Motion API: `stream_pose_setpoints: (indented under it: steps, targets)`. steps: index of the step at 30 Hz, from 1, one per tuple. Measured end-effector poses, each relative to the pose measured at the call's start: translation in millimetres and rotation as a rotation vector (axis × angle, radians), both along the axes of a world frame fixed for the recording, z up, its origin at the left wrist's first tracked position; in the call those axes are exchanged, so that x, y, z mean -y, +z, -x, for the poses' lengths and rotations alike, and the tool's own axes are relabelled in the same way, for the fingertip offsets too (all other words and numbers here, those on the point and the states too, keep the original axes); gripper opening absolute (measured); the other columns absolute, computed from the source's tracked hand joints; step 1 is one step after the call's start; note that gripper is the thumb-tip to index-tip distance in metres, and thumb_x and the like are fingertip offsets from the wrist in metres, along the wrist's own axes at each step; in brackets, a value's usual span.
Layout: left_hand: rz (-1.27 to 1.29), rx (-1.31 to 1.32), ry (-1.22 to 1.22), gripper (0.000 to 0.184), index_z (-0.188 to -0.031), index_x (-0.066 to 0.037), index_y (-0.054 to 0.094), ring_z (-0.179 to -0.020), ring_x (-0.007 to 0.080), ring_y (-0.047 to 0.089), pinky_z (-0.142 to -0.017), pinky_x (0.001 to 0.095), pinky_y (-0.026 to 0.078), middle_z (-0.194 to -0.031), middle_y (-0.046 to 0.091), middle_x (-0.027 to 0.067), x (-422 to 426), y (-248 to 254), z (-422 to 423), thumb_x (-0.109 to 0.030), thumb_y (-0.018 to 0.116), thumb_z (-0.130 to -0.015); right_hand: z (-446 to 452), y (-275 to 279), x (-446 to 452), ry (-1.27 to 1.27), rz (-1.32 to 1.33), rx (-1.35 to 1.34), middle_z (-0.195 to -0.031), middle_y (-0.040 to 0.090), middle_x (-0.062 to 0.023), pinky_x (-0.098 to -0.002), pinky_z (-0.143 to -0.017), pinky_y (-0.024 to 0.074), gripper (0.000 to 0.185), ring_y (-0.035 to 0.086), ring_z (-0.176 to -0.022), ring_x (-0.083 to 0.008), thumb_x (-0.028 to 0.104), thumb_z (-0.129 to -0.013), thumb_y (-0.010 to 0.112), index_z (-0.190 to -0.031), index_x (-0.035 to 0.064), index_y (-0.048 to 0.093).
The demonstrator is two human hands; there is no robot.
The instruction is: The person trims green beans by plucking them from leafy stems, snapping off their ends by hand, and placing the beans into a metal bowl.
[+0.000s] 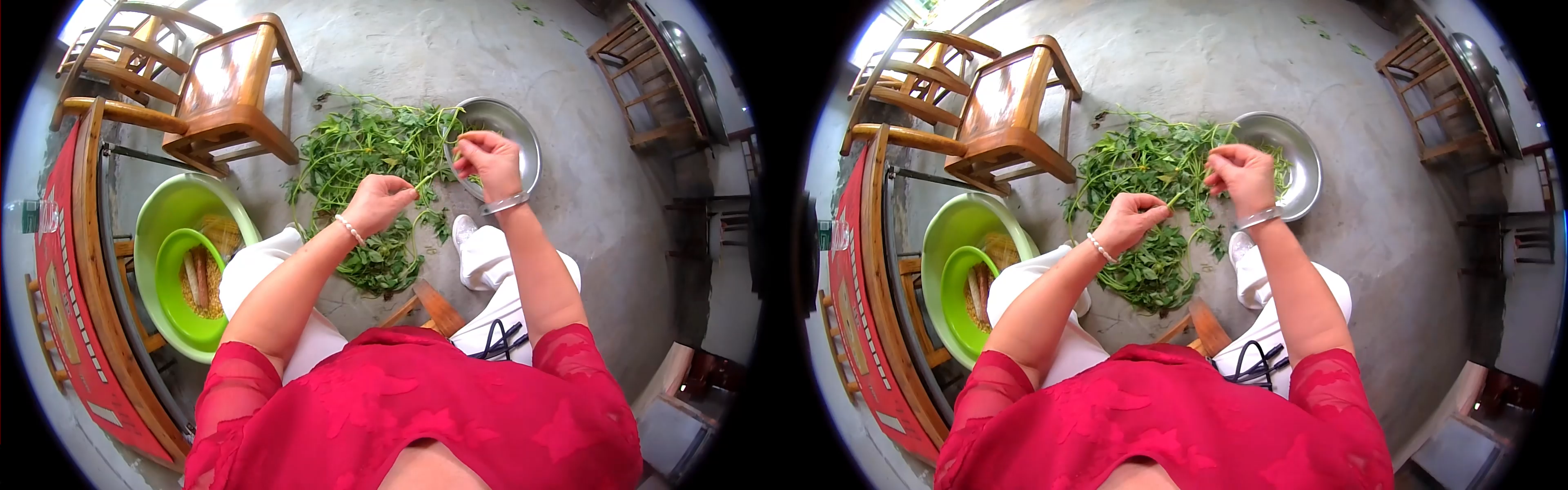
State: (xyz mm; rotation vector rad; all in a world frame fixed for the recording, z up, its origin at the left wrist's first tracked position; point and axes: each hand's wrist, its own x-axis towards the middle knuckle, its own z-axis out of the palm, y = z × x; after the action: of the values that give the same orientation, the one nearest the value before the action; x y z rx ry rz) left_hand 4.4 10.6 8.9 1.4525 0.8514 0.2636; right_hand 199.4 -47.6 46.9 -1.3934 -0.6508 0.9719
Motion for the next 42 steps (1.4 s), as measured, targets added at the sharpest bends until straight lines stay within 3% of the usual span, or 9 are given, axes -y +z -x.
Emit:
stream_pose_setpoints:
  steps: [3,6,14,23,26,29,32,36,42]
  targets:
    - [-0.019,0.001,0.019,0.021,-0.088,0.003,0.064,-0.055,0.0014,0.042,-0.046,0.0181,0.034,-0.065,0.054,-0.0050,1,0,-1,-0.017,0.062,-0.082,-36,0,-2,-0.073,-0.004,0.329,-0.074,0.064,-0.0077,-0.0220,-0.044,0.0471,0.018,0.060,-0.054,-0.0109,0.004,-0.077,0.061,-0.094,-0.0024,0.062]
    - [0.033,-0.010,0.035,0.019,-0.088,0.002,0.064,-0.055,0.0011,0.042,-0.046,0.0175,0.033,-0.066,0.054,-0.0050,2,6,0,-0.015,0.063,-0.081,-49,-2,3,-0.169,-0.016,1.259,-0.072,0.065,-0.0059,-0.0242,-0.046,0.0467,0.018,0.059,-0.054,-0.0096,0.008,-0.075,0.064,-0.091,0.0000,0.065]
    - [-0.117,0.122,0.138,0.017,-0.088,0.003,0.063,-0.057,0.0013,0.044,-0.048,0.0174,0.035,-0.068,0.057,-0.0041,5,-9,-4,-0.012,0.064,-0.080,38,-6,9,0.252,0.218,0.073,-0.064,0.062,-0.0041,-0.0195,-0.046,0.0432,0.013,0.053,-0.049,-0.0070,0.009,-0.073,0.067,-0.078,-0.0029,0.067]
    - [-0.438,-0.027,-0.015,0.019,-0.086,-0.001,0.065,-0.052,0.0068,0.045,-0.049,0.0239,0.040,-0.060,0.057,0.0043,7,2,0,-0.015,0.063,-0.074,34,-17,11,0.287,0.176,0.285,-0.061,0.062,-0.0052,-0.0214,-0.046,0.0450,0.014,0.056,-0.049,-0.0080,0.010,-0.072,0.065,-0.075,-0.0031,0.065]
    - [-0.381,-0.174,-0.093,0.021,-0.086,-0.006,0.067,-0.064,0.0290,0.060,-0.062,0.0345,0.047,-0.073,0.063,0.0157,0,14,1,-0.020,0.061,-0.071,34,-17,11,0.281,0.161,0.322,-0.060,0.062,-0.0056,-0.0223,-0.046,0.0452,0.014,0.056,-0.048,-0.0087,0.011,-0.072,0.065,-0.073,-0.0024,0.065]
    - [-0.429,-0.235,-0.039,0.022,-0.085,-0.004,0.066,-0.062,0.0234,0.060,-0.060,0.0320,0.047,-0.070,0.063,0.0148,0,14,2,-0.021,0.061,-0.074,29,-20,10,0.309,0.134,0.423,-0.060,0.062,-0.0064,-0.0233,-0.046,0.0452,0.014,0.056,-0.048,-0.0095,0.012,-0.071,0.065,-0.073,-0.0017,0.065]
    - [-0.237,0.021,0.158,0.020,-0.087,0.001,0.064,-0.054,0.0042,0.045,-0.048,0.0216,0.038,-0.064,0.058,-0.0021,-4,-3,-1,-0.017,0.062,-0.079,30,-20,10,0.365,0.101,0.534,-0.060,0.062,-0.0072,-0.0243,-0.047,0.0454,0.014,0.056,-0.047,-0.0101,0.012,-0.071,0.065,-0.074,-0.0014,0.065]
    - [-0.088,0.136,0.131,0.020,-0.091,0.001,0.062,-0.058,0.0018,0.044,-0.050,0.0189,0.037,-0.071,0.056,-0.0050,-6,4,-1,-0.017,0.063,-0.081,41,-15,14,0.420,0.088,0.518,-0.060,0.062,-0.0071,-0.0237,-0.046,0.0455,0.012,0.057,-0.047,-0.0106,0.010,-0.071,0.064,-0.074,-0.0017,0.066]
    - [-0.101,0.084,0.110,0.015,-0.084,0.000,0.061,-0.058,0.0011,0.042,-0.049,0.0184,0.035,-0.067,0.053,-0.0066,-7,-5,2,-0.016,0.062,-0.081,36,-9,12,0.303,0.175,-0.051,-0.062,0.062,-0.0063,-0.0217,-0.042,0.0453,0.009,0.057,-0.048,-0.0112,0.005,-0.075,0.063,-0.075,-0.0037,0.064]
